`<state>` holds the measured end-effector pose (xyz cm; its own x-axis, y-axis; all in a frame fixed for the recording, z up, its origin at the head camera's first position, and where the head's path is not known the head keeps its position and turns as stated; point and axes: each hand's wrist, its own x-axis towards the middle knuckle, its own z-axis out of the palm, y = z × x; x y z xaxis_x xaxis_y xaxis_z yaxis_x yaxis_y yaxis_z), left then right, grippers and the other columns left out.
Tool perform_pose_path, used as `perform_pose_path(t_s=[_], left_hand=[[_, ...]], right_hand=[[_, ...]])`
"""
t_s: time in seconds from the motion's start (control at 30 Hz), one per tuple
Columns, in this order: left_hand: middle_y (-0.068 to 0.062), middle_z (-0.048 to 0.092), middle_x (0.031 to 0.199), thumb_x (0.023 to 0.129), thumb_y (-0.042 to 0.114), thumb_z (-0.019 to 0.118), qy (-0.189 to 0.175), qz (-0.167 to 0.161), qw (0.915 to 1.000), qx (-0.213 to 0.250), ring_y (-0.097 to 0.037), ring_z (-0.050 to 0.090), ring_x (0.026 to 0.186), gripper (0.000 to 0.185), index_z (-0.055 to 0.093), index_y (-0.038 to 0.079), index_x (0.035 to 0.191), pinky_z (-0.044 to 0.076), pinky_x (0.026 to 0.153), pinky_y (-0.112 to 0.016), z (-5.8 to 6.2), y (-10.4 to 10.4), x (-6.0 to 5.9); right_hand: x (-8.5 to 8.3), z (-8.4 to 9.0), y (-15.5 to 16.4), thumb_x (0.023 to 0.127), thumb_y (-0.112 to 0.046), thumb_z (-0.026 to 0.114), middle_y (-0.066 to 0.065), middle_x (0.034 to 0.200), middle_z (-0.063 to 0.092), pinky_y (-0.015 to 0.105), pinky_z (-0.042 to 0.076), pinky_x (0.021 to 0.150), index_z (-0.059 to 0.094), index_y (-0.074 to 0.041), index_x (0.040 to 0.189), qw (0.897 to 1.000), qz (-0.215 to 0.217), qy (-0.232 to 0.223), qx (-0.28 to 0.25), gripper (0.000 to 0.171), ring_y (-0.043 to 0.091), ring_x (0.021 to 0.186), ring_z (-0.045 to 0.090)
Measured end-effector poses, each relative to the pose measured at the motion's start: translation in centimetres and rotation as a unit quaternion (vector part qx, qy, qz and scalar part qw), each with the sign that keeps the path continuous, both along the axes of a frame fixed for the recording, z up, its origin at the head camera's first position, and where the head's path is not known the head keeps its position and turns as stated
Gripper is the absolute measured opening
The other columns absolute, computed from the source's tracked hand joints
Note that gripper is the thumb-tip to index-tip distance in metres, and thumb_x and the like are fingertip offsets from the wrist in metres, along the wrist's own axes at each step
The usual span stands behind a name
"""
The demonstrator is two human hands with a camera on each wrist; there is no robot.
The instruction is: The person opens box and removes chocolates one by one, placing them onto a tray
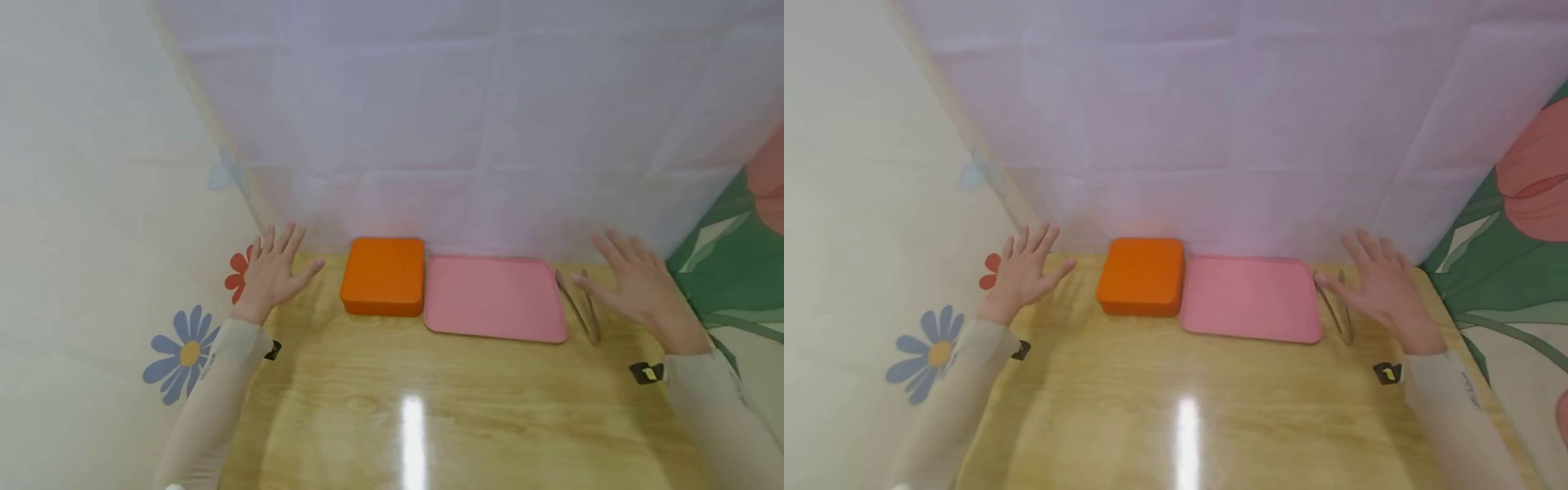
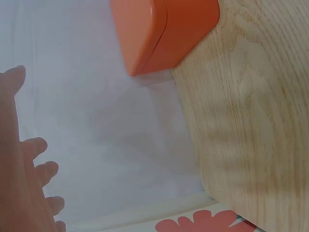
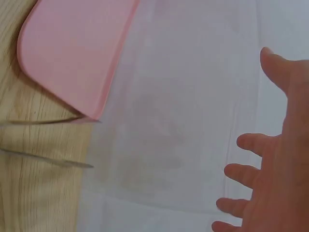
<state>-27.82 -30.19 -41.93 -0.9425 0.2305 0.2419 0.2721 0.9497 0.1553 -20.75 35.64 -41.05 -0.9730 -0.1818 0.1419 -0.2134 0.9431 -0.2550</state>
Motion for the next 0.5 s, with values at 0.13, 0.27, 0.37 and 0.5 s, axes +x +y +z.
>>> perform_pose_path(t_s=[0.13, 0.27, 0.37, 0.5], left_hand=[[-0.015, 0.021, 0.178, 0.101, 0.073, 0.049, 0.013, -0.002, 0.9999, 0.011, -0.051, 0.006, 0.164, 0.093, 0.024, 0.019, 0.173, 0.004, 0.13, -0.071, -0.3, -0.1, -0.1], [-0.016, 0.023, 0.178, 0.101, 0.073, 0.048, 0.015, -0.003, 0.9997, 0.02, -0.052, 0.007, 0.164, 0.092, 0.024, 0.019, 0.173, 0.004, 0.13, -0.071, -0.6, -0.2, 0.0], [-0.016, 0.022, 0.178, 0.102, 0.073, 0.047, 0.01, -0.008, 0.9996, 0.023, -0.052, 0.006, 0.164, 0.092, 0.022, 0.02, 0.173, 0.003, 0.13, -0.071, -0.8, -0.2, 0.0], [-0.017, 0.023, 0.177, 0.103, 0.07, 0.048, 0.008, -0.013, 0.9994, 0.03, -0.053, 0.008, 0.163, 0.091, 0.023, 0.018, 0.173, 0.005, 0.129, -0.074, -0.9, 0.0, 0.1]], right_hand=[[-0.3, 0.1, -1.1, 0.102, -0.062, 0.061, 0.024, 0.178, 0.012, 0.083, 0.013, 0.119, 0.015, -0.015, 0.174, 1.0, 0.012, 0.008, -0.01, 0.098, 0.059, 0.159, 0.011], [-0.6, -0.1, -2.4, 0.103, -0.062, 0.06, 0.024, 0.178, 0.013, 0.08, 0.017, 0.121, 0.015, -0.013, 0.173, 0.999, 0.012, 0.005, -0.037, 0.097, 0.056, 0.16, 0.013], [-0.7, -0.2, -3.1, 0.104, -0.058, 0.06, 0.026, 0.177, 0.016, 0.079, 0.02, 0.121, 0.016, -0.01, 0.173, 0.997, 0.011, 0.003, -0.072, 0.095, 0.056, 0.159, 0.018], [-0.8, -0.4, -4.0, 0.107, -0.054, 0.059, 0.027, 0.176, 0.018, 0.078, 0.024, 0.12, 0.017, -0.008, 0.172, 0.994, 0.012, -0.004, -0.11, 0.09, 0.057, 0.155, 0.027]])
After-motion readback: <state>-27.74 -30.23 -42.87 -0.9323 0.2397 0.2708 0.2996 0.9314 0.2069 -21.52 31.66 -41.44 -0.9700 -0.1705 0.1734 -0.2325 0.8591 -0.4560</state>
